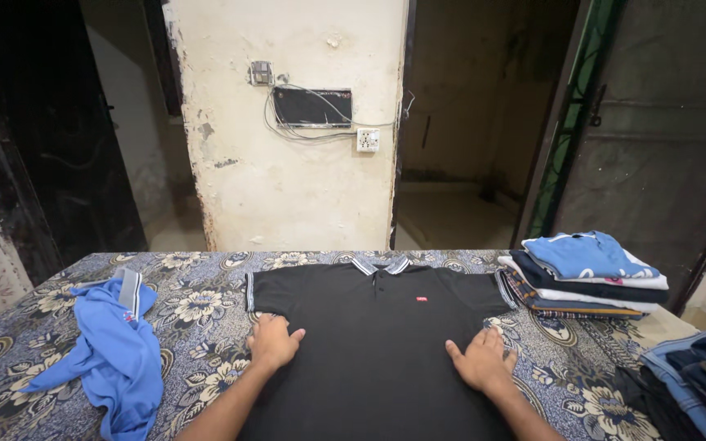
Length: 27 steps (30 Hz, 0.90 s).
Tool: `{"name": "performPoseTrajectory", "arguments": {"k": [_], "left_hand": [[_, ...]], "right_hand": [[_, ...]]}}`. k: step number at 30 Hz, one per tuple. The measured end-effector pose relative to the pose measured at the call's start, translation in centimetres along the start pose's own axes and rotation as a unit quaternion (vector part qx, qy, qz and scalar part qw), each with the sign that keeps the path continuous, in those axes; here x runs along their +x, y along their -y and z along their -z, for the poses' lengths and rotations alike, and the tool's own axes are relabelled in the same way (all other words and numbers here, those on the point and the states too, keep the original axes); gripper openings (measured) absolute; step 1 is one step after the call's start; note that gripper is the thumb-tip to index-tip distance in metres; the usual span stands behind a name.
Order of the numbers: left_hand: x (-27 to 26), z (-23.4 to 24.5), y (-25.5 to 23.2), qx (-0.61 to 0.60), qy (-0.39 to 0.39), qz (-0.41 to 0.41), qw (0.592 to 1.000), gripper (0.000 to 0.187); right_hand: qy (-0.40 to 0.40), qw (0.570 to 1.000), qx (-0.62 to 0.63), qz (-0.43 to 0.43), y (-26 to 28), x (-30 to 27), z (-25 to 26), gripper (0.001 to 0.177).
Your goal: The person smooths out a black polo shirt on a bed, buttons the collar, and folds the shirt into a small rectangle before placing it on a stack of other folded garments; then they repeat the process by smoothing out and folding a blue polo shirt.
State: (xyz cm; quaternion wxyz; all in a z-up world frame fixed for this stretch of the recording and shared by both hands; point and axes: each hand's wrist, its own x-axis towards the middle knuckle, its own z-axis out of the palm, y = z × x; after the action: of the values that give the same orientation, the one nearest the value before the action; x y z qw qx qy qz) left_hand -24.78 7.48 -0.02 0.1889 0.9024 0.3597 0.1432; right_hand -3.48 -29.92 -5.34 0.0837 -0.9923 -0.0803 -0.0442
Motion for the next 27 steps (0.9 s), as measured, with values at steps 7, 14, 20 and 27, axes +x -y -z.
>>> {"name": "performPoseTrajectory", "arguments": {"k": [7,14,20,27], "left_hand": [[6.3,-4.7,2.6,-0.178,0.036,-0.055,0.982,0.06],[2.0,-3.3,1.9,-0.557,0.084,0.01,0.826,0.059],[-0.2,-1.6,1.6,-0.411,0.011,-0.093,0.907,0.019],[-0.7,-0.4,1.3,-0.306,0.056,-0.1,0.945,0.026]], "right_hand": [[0.034,0.994,0.089,-0.056,2.1,-1.7,3.8,0.081],[-0.023,0.996,0.083,0.014,2.7,-5.1,7.0,0.027],[-0.142,0.982,0.09,0.08,3.0,-5.6,4.4,0.034],[-0.034,0.986,0.136,0.096,0.2,-1.9,2.8,0.042]]}}
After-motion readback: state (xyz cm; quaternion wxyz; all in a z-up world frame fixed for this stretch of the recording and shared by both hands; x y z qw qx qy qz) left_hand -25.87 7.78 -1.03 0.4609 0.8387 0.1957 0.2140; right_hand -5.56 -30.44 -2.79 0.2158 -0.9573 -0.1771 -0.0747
